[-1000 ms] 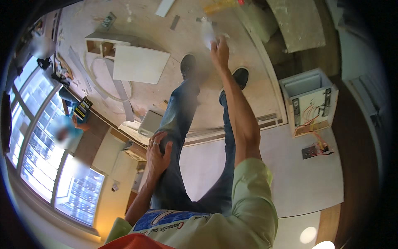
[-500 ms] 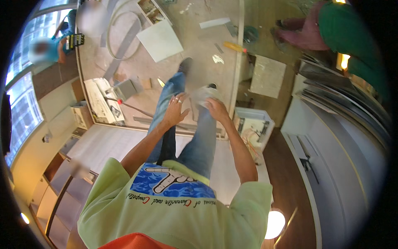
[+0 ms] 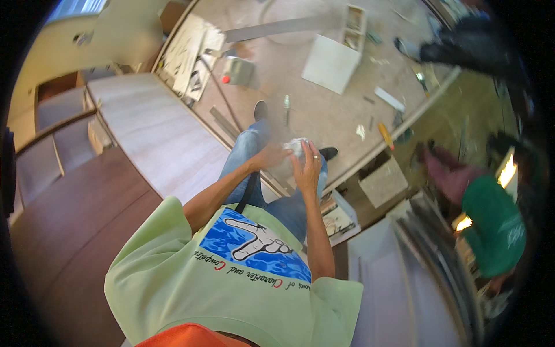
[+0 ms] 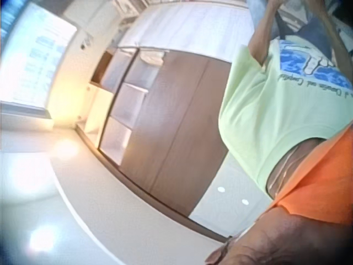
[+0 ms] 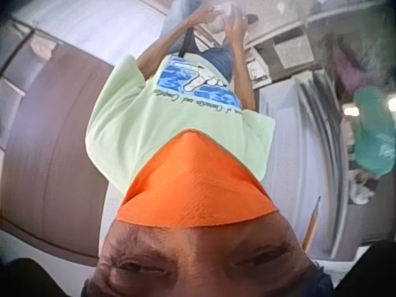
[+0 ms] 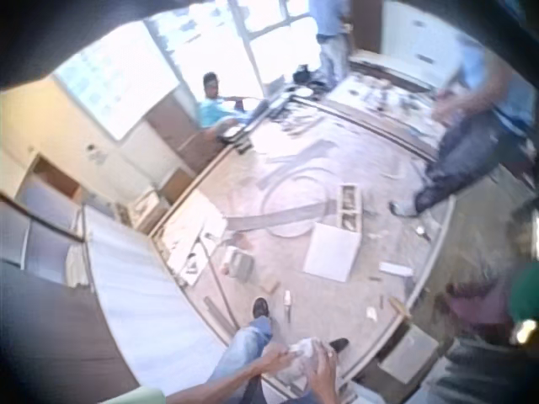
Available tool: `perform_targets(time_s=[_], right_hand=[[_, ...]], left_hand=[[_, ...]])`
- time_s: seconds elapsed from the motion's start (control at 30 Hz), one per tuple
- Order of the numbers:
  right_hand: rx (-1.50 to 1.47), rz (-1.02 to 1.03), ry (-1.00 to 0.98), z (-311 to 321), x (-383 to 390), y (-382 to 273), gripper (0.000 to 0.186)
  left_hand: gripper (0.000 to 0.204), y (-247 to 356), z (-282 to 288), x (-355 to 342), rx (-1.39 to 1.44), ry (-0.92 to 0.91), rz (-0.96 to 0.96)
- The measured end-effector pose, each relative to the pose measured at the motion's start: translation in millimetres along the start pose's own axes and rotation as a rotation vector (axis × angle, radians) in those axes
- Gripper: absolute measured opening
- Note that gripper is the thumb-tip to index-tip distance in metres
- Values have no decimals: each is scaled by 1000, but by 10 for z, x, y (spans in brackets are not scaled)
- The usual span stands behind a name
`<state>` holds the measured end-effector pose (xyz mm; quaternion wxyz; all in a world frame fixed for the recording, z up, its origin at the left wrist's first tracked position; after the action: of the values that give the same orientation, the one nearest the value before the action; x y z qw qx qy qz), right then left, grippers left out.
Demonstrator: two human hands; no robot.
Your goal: The person installs a wooden trim piece into a cabinet, using a putty knife to scrape and clean the joint, then applies adhesive from a bottle to secure the trim. The person handles the trim, putty knife, and adhesive bottle throughout the task.
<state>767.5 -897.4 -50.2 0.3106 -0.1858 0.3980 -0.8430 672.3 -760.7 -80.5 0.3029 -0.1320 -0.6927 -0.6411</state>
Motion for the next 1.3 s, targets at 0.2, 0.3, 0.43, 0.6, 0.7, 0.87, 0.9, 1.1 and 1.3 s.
perform_targets(time_s=[0.2,0.3,0.43,0.6,0.7,0.87,0.9,1.1,1.3], right_hand=[[-374,-360,-540,-1482,-744,-324,39],[-77,-244,-656,-2409,-1221,-428,40],[410,28,-833,-3947,-2087,-524,50],[952,520,-962,-5867,-3098,-509,49],[946,832,-838,-6658,-3558,-467,46],[1131,974,-1039,-7224,-3739,-167,35],[1185,948,-1098,-7249,-3749,-124,32],[1083,940,-1196,-7225,-3775,-291,35],[1075,1052,-1247,-7225,-3753,-419,24]], left_hand=[[51,-217,1165,144,510,212,125],[43,-747,1969,269,329,411,79],[31,-1556,3039,673,132,740,158],[25,-2261,3430,1065,190,860,333],[23,-2349,3465,1058,128,893,341],[24,-2569,3601,932,526,1065,340],[25,-2690,3628,898,638,1118,319],[27,-4481,3628,312,853,1160,616],[34,-6191,3686,-511,454,1285,743]])
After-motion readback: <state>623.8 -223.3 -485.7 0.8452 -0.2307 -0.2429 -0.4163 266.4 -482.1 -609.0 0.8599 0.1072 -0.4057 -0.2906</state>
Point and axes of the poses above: each hand's wrist, its own x-axis away from the middle knuckle, its own z-axis out of the back of the hand, y = z × x, the point moved 5 cm from there along -x, towards the middle knuckle, and after that the axes turned 9 degrees about x, right-handed, at the moved point
